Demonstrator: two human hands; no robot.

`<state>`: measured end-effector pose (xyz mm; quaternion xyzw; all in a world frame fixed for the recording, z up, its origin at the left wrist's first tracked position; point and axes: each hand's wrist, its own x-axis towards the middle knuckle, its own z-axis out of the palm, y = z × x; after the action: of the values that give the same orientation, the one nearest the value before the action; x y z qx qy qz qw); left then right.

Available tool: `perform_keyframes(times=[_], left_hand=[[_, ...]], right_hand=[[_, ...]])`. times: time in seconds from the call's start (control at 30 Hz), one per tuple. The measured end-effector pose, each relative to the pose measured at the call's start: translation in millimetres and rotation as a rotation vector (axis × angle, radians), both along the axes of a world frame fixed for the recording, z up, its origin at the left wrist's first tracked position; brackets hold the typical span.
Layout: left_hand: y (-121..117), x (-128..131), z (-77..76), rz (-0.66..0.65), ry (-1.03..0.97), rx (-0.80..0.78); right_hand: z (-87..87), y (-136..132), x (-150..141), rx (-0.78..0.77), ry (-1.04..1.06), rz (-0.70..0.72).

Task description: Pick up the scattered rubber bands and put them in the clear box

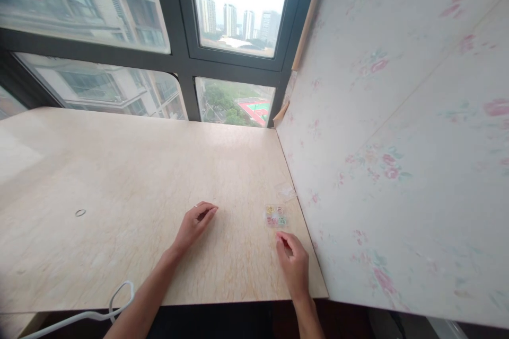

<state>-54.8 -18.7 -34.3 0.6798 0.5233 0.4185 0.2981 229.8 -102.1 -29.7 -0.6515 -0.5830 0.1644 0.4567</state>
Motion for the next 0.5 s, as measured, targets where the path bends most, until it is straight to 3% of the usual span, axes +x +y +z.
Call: perform_keyframes(times=[0.1, 0.2, 0.3, 0.4, 0.5], left_hand=[[-2, -18, -3.8, 0.101, -0.004, -0.03], [1, -61, -6.1, 0.234, 0.05, -0.018], [3, -129, -0.4, 0.424, 0.207, 0.011], [-3, -205, 10.9, 0.628, 0.436, -0.081], [-14, -266, 19.6, 0.726, 0.486, -0.15]], right_hand=[[-9.6, -3, 2, -0.045, -0.004, 0.1], [-14.9, -1, 7, -0.096, -0.028, 0.088], [-19.1, 3, 12, -0.127, -0.06, 0.081], [-22.1, 6, 15, -0.179, -0.074, 0.064], [-24.4, 8, 20, -0.248, -0.08, 0.06]])
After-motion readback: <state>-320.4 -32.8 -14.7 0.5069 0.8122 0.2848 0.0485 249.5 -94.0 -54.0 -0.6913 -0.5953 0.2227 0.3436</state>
